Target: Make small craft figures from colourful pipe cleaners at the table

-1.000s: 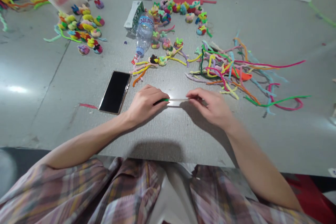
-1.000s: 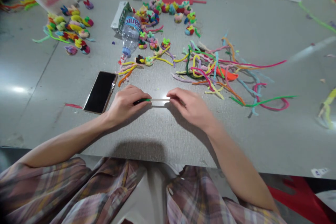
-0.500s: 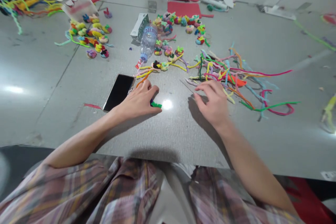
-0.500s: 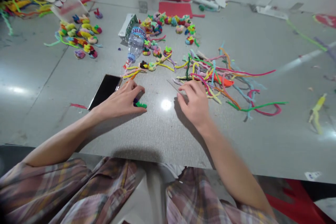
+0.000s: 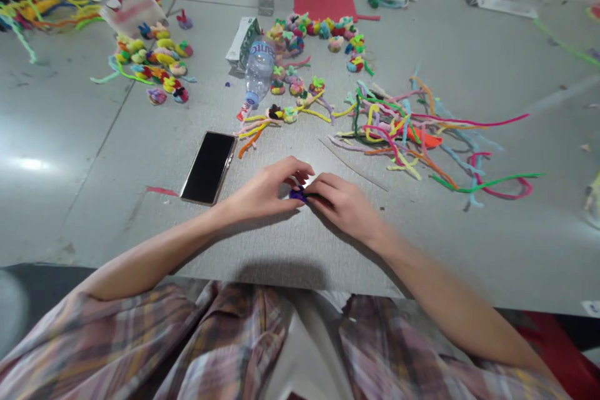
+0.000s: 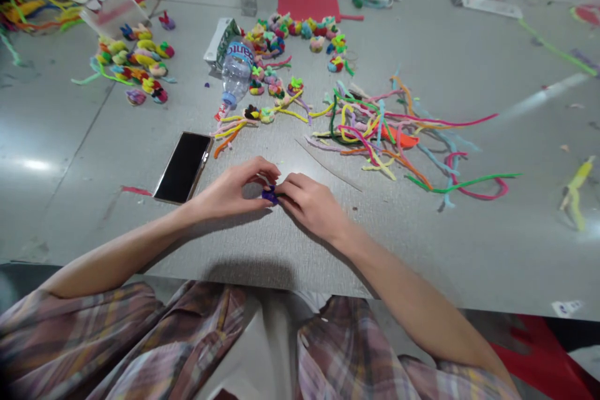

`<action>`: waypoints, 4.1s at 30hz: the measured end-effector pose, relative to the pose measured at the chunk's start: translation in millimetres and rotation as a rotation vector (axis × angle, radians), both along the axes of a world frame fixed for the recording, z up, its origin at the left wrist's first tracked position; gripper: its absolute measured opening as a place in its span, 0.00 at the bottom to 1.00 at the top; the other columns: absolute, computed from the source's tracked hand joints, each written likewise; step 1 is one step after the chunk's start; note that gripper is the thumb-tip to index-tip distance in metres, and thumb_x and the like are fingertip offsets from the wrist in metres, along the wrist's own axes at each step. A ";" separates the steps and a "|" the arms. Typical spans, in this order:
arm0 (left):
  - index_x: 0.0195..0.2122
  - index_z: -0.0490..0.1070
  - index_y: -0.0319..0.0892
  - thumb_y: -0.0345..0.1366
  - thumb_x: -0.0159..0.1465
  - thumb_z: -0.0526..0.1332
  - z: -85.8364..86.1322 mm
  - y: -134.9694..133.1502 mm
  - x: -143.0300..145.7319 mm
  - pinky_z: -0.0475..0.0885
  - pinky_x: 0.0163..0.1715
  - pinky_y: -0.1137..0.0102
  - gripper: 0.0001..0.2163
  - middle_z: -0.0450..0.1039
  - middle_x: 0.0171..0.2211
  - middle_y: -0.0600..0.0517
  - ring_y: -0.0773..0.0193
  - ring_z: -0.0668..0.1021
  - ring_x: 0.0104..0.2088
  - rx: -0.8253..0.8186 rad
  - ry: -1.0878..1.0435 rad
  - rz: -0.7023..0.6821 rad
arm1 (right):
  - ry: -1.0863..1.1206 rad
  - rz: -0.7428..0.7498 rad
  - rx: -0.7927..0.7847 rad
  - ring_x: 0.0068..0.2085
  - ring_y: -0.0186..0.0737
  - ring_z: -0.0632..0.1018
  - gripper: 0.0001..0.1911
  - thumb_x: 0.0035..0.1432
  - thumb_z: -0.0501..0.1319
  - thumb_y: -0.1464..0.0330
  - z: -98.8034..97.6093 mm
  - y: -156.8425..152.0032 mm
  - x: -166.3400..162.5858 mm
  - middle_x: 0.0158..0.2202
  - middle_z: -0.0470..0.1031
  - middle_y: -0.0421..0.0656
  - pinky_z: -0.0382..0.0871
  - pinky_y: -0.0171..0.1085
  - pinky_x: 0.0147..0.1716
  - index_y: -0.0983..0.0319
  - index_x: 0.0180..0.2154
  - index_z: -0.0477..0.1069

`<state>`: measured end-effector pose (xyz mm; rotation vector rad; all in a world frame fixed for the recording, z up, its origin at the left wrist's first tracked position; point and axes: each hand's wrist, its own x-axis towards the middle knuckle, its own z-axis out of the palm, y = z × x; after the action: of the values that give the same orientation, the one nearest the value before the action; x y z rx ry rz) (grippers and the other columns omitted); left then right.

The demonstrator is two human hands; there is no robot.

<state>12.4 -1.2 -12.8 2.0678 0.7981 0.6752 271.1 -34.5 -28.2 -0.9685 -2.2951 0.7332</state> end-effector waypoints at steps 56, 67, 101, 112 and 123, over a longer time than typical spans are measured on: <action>0.57 0.86 0.43 0.38 0.67 0.75 -8.2 -16.1 18.9 0.79 0.43 0.67 0.18 0.84 0.48 0.47 0.63 0.84 0.42 -0.387 -0.262 0.343 | 0.383 -0.299 -0.246 0.38 0.41 0.85 0.13 0.84 0.58 0.59 3.3 -6.3 0.8 0.43 0.84 0.43 0.84 0.42 0.38 0.53 0.55 0.80; 0.57 0.87 0.43 0.36 0.68 0.74 -7.0 -14.6 15.8 0.70 0.33 0.70 0.16 0.81 0.42 0.49 0.67 0.78 0.35 -0.303 -0.188 0.338 | 0.469 -0.111 -0.350 0.32 0.37 0.82 0.09 0.75 0.72 0.58 4.4 2.3 1.3 0.40 0.83 0.42 0.81 0.40 0.31 0.54 0.49 0.88; 0.61 0.81 0.46 0.39 0.77 0.70 -8.4 -32.1 18.0 0.79 0.41 0.71 0.14 0.80 0.45 0.50 0.64 0.85 0.43 0.257 0.016 0.184 | 0.480 -0.262 -0.682 0.31 0.37 0.80 0.13 0.67 0.75 0.58 7.3 -5.1 -7.1 0.31 0.79 0.38 0.75 0.39 0.34 0.58 0.37 0.78; 0.51 0.86 0.44 0.33 0.74 0.71 -7.4 -21.4 18.0 0.81 0.40 0.73 0.07 0.84 0.41 0.50 0.65 0.84 0.40 0.094 -0.271 0.234 | 0.553 -0.183 -0.617 0.36 0.38 0.80 0.10 0.67 0.77 0.58 4.3 1.5 -1.0 0.39 0.79 0.40 0.79 0.40 0.36 0.56 0.41 0.83; 0.52 0.79 0.43 0.35 0.68 0.75 -6.6 -24.7 16.8 0.82 0.44 0.71 0.13 0.85 0.44 0.50 0.65 0.86 0.40 -0.347 -0.339 0.251 | 0.539 -0.199 -0.700 0.39 0.39 0.80 0.15 0.65 0.78 0.58 2.5 -1.3 -3.7 0.45 0.81 0.42 0.76 0.40 0.38 0.55 0.49 0.82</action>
<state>29.2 -25.9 -19.4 1.5053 0.9101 0.9238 267.4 -35.8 -25.7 -1.0915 -1.4611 1.5408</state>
